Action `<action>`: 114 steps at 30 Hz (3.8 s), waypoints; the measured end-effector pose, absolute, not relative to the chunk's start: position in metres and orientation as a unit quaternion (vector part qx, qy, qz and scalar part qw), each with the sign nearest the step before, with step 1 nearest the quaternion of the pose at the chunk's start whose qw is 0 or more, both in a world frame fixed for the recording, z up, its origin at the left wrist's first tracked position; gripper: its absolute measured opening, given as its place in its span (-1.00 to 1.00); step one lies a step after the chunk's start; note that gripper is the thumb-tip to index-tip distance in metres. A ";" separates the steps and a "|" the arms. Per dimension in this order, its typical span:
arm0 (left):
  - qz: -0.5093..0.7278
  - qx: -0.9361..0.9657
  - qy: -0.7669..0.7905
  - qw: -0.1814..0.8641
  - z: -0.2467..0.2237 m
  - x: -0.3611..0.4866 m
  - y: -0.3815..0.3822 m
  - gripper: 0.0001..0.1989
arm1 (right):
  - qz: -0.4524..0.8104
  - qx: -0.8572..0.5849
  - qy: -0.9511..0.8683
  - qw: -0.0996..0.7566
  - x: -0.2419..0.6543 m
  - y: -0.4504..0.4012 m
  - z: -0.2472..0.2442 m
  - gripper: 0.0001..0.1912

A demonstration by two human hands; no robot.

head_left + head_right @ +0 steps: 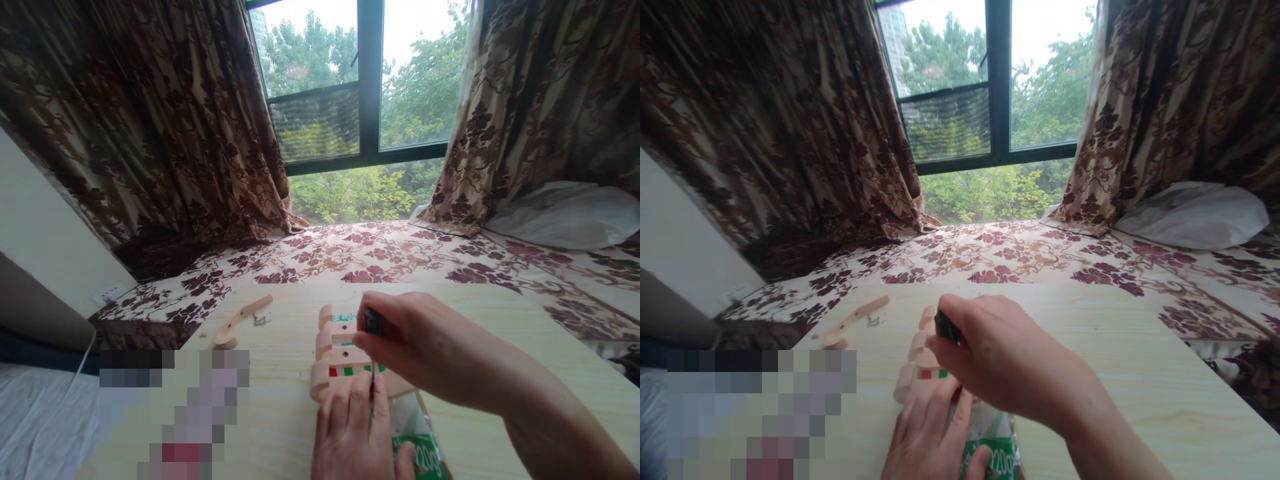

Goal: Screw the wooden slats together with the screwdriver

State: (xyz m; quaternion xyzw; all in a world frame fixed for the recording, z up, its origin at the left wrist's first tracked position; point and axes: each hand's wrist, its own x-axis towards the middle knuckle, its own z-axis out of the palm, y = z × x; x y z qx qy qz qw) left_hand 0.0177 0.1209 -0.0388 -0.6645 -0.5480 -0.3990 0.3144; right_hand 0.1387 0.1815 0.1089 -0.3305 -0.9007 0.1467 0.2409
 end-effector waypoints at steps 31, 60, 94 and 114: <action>-0.399 -0.675 -0.539 0.309 -0.033 0.017 0.120 -0.47 | 0.102 -0.312 -0.924 0.197 0.150 0.175 0.123 -0.88; -0.385 -0.708 -0.558 0.197 -0.028 0.012 0.112 -0.50 | 0.046 -0.228 -0.964 -0.125 0.116 0.201 0.172 -0.91; -0.378 -0.722 -0.552 0.177 -0.025 0.010 0.111 -0.51 | -0.048 -0.264 -0.950 -0.159 0.110 0.191 0.187 -0.93; -0.348 -0.736 -0.550 0.186 -0.020 0.006 0.110 -0.52 | 0.011 -0.252 -0.964 -0.085 0.124 0.195 0.175 -0.85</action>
